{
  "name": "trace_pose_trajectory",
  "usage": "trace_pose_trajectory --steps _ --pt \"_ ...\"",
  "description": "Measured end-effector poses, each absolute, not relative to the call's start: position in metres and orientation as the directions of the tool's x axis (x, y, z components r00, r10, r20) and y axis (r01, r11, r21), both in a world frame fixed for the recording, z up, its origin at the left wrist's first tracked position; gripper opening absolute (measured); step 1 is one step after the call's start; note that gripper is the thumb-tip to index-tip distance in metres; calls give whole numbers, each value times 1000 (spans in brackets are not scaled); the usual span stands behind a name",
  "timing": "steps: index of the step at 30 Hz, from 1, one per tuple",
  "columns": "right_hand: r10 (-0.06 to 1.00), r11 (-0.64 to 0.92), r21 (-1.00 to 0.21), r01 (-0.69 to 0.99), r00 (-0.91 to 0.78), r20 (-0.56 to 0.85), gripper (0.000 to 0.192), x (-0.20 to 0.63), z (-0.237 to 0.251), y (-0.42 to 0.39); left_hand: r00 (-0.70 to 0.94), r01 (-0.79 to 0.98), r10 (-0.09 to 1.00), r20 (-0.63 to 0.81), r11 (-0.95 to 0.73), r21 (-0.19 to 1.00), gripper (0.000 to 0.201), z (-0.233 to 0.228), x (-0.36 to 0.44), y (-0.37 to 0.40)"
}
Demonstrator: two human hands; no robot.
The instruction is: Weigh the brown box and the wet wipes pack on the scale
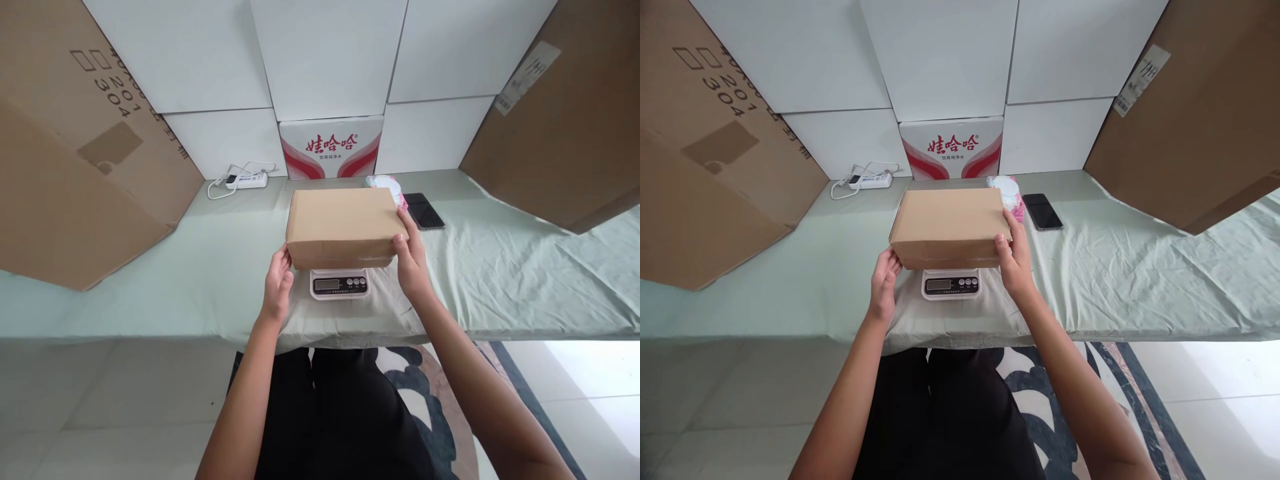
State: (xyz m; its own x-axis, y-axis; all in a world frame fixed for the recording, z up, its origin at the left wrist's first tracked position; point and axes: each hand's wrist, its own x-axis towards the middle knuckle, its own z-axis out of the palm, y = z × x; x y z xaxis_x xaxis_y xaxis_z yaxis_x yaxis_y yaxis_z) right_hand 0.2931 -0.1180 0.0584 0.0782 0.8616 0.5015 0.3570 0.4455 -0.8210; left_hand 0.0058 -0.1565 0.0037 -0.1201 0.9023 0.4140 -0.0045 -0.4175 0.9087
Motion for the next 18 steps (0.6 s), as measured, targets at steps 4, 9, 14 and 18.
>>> trace_pose_trajectory --steps 4,9,14,18 --pt "867 427 -849 311 125 482 77 299 55 -122 -191 -22 865 463 -476 879 85 4 0 -155" --pt "893 414 -860 298 49 447 73 303 53 -132 -170 -26 877 449 -460 888 81 6 -2 -153" --pt "907 402 -865 300 -2 421 75 296 58 -131 -49 19 909 414 -414 910 83 10 0 -160" --pt "885 462 -843 276 -78 459 81 277 73 -100 -115 20 883 454 -455 890 87 23 -22 -153"
